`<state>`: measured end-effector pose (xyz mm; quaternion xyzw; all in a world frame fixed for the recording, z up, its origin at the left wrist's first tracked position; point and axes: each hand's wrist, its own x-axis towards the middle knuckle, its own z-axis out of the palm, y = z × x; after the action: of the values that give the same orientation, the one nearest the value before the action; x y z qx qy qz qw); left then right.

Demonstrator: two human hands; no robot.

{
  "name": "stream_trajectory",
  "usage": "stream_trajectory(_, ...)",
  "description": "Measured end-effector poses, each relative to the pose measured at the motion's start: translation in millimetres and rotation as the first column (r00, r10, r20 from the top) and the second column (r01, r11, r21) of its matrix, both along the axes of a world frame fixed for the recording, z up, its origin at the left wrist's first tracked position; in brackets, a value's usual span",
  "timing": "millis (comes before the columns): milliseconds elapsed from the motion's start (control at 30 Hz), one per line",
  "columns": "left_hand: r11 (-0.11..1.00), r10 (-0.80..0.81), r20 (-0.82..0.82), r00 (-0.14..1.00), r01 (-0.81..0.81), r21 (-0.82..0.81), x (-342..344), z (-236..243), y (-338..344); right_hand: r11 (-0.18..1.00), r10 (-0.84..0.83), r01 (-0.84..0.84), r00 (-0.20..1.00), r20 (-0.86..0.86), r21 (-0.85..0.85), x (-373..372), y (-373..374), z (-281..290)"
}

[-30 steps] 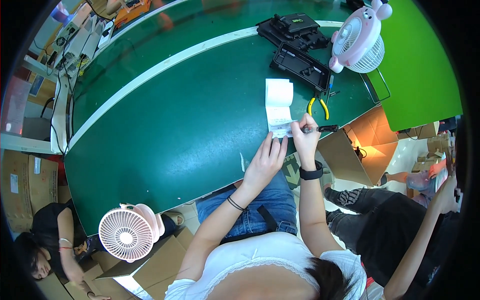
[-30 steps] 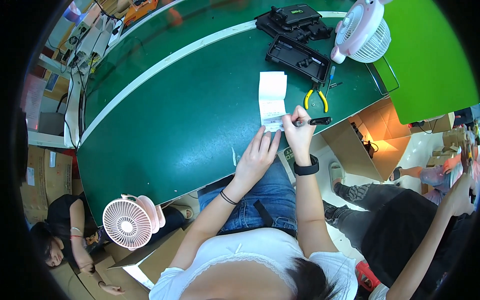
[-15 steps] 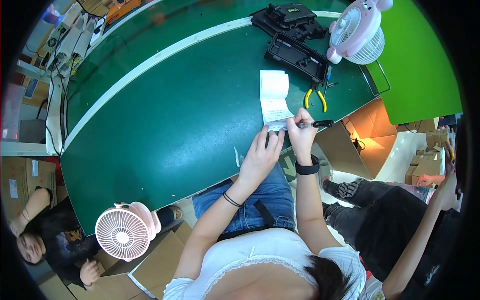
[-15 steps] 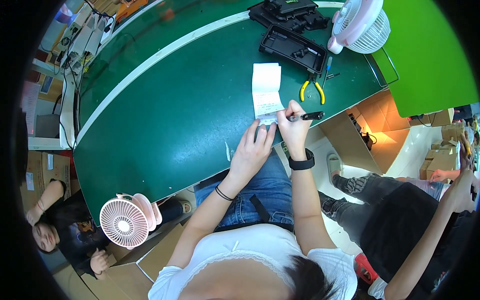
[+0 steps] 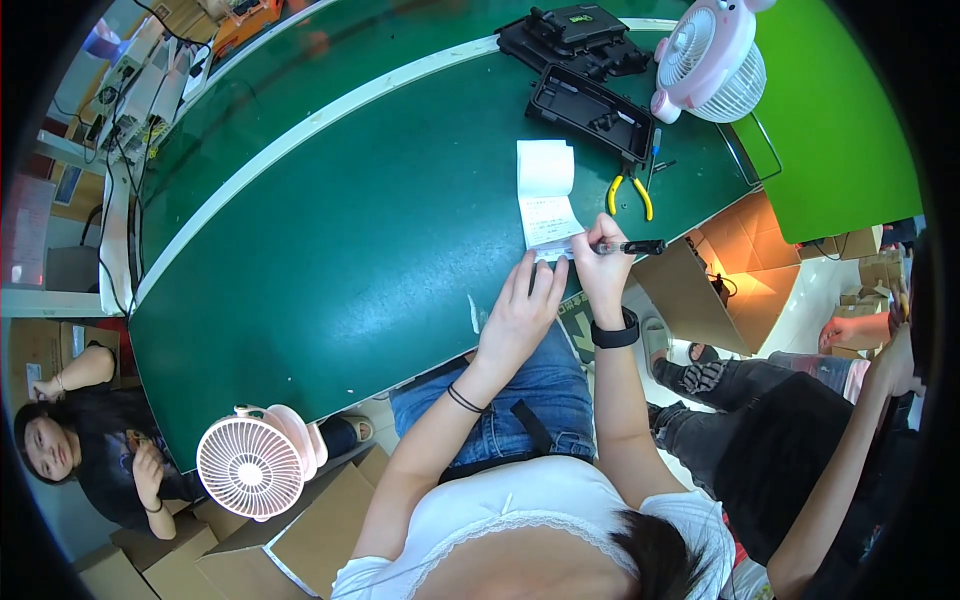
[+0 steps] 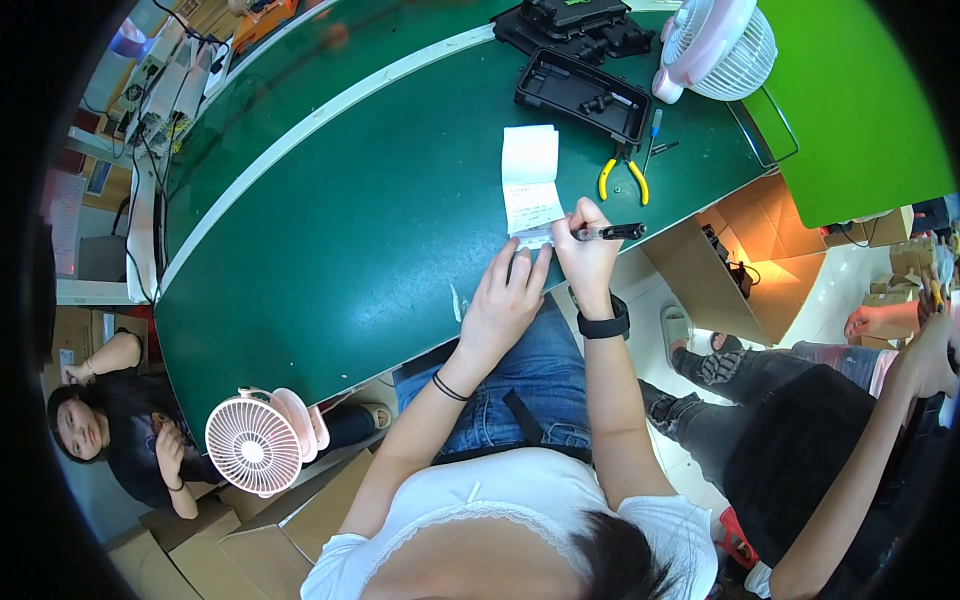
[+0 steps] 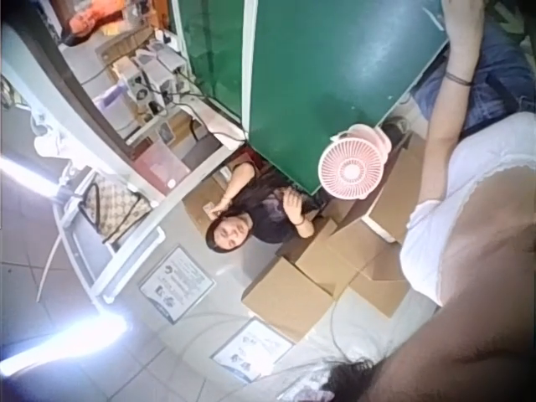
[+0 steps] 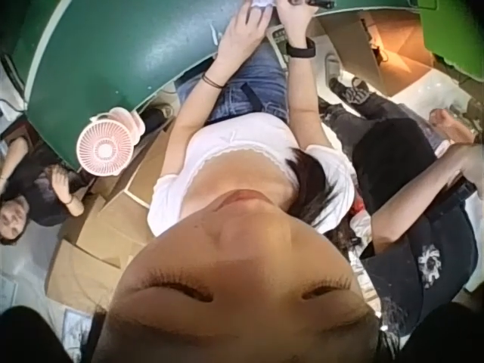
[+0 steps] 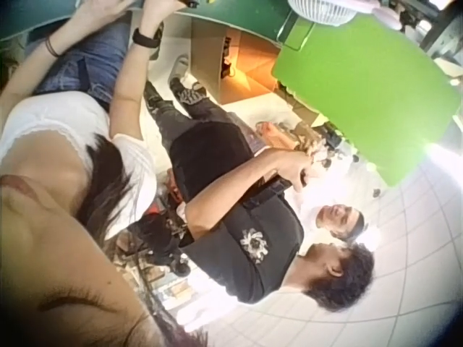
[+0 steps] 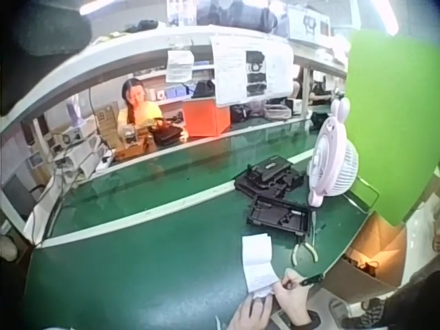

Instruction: Writing notes on a notepad and inspecting components inside a solar energy equipment case.

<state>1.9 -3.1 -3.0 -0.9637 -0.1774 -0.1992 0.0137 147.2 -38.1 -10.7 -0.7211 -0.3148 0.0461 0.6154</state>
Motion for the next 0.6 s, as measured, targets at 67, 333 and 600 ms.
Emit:
stream_trajectory(67,1.000,0.002,0.000,1.000,-0.002,0.006,-0.2,1.2,0.2,1.000,0.003,-0.003,1.000,-0.002,0.002,-0.4,0.4,0.9)
stream_trajectory(333,0.998,0.011,0.006,1.000,-0.011,0.059,0.2,2.6,1.7,1.000,0.021,-0.021,1.000,0.024,0.015,-1.3,0.6,3.0)
stream_trajectory(600,0.998,0.013,0.017,1.000,-0.014,0.062,-0.4,-1.4,1.3,0.999,0.036,-0.036,0.999,-0.019,-0.006,-1.9,1.8,5.8)
